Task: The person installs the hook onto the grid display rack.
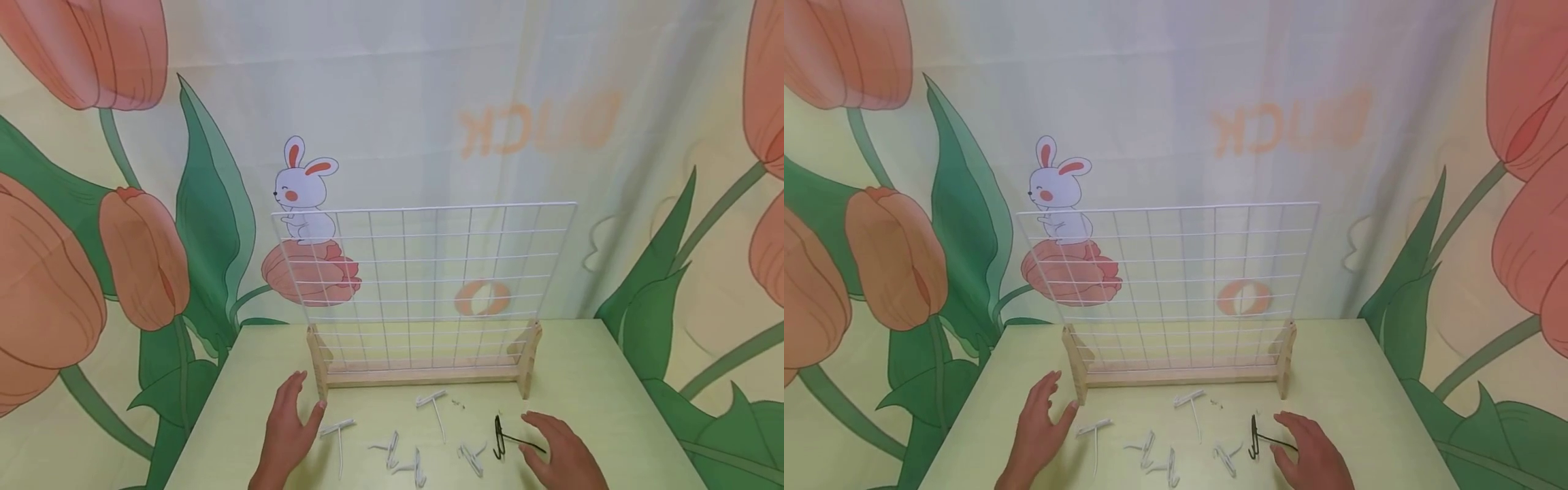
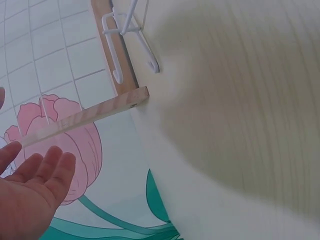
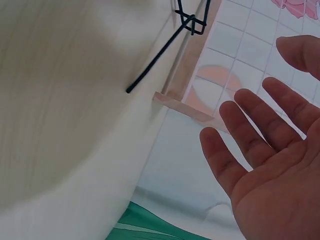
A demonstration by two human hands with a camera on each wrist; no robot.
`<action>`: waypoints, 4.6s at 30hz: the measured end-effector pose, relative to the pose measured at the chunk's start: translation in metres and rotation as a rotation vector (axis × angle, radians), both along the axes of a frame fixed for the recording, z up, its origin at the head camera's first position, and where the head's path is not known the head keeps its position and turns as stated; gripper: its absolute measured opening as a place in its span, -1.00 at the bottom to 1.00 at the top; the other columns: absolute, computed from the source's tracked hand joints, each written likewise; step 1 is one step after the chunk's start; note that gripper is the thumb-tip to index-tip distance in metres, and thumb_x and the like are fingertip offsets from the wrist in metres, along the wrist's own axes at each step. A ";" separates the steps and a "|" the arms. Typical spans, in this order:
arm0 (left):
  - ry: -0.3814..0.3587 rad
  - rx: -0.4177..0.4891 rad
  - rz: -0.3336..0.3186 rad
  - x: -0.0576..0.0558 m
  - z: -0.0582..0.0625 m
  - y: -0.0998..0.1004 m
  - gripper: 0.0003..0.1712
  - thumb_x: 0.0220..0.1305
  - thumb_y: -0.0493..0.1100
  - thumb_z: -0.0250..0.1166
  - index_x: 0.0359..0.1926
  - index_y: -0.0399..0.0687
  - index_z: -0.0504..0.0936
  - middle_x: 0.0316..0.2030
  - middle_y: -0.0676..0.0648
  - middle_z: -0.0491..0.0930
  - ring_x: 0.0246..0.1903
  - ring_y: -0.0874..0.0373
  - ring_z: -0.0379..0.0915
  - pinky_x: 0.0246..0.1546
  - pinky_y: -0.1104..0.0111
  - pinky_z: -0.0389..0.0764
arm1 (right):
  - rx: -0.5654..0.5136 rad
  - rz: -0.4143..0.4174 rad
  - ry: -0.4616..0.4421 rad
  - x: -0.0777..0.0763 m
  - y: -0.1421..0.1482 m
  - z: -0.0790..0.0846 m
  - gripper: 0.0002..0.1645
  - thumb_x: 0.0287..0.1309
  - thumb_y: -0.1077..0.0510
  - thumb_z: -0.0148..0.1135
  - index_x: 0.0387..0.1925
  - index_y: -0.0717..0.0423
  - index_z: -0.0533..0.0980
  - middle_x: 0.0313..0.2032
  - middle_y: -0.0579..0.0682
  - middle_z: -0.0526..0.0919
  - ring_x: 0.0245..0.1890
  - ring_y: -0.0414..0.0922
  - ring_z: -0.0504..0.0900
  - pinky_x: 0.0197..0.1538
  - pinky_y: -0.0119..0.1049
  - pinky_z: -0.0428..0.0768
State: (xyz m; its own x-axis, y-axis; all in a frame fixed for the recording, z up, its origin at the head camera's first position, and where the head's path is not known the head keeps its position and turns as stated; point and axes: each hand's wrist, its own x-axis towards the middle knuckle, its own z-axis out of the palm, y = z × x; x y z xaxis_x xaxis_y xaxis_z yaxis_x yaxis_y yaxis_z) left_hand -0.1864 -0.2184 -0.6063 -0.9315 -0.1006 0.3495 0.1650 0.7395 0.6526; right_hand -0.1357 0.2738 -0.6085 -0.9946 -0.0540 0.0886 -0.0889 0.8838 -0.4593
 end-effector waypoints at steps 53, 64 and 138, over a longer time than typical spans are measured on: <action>-0.025 0.387 0.140 -0.080 -0.033 0.007 -0.61 0.49 -0.15 0.35 0.27 -0.03 0.60 0.14 -0.13 0.70 0.14 -0.06 0.66 0.04 0.17 0.77 | -0.064 -0.104 -0.259 -0.038 -0.011 -0.049 -0.86 0.16 0.28 0.51 -0.28 -0.03 0.78 -0.39 -0.18 0.67 -0.34 -0.20 0.63 -0.22 -0.11 0.66; -0.033 0.373 0.144 -0.078 -0.033 0.008 -0.60 0.50 -0.17 0.34 0.29 -0.04 0.59 0.16 -0.14 0.71 0.14 -0.07 0.66 0.09 0.05 0.73 | -0.074 -0.128 -0.263 -0.034 -0.013 -0.038 -0.88 0.22 0.29 0.47 -0.25 0.02 0.76 -0.34 -0.16 0.70 -0.27 -0.17 0.66 -0.15 -0.06 0.68; -0.020 0.431 0.173 -0.079 -0.040 0.014 -0.62 0.54 -0.18 0.29 0.29 -0.09 0.56 0.15 -0.17 0.70 0.16 -0.09 0.64 0.12 -0.06 0.72 | -0.265 -0.222 0.726 -0.033 -0.031 0.123 -0.88 0.05 0.32 0.54 -0.31 0.15 0.82 -0.40 0.00 0.85 -0.47 -0.28 0.74 -0.34 -0.77 0.47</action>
State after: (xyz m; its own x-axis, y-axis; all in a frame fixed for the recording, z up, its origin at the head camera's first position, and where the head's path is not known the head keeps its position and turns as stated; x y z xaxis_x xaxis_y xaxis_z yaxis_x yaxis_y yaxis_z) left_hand -0.2659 -0.2045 -0.6461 -0.8944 -0.3875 0.2236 0.0470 0.4156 0.9083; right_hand -0.1690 0.2428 -0.4857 -0.6684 0.2518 0.6998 -0.2808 0.7859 -0.5510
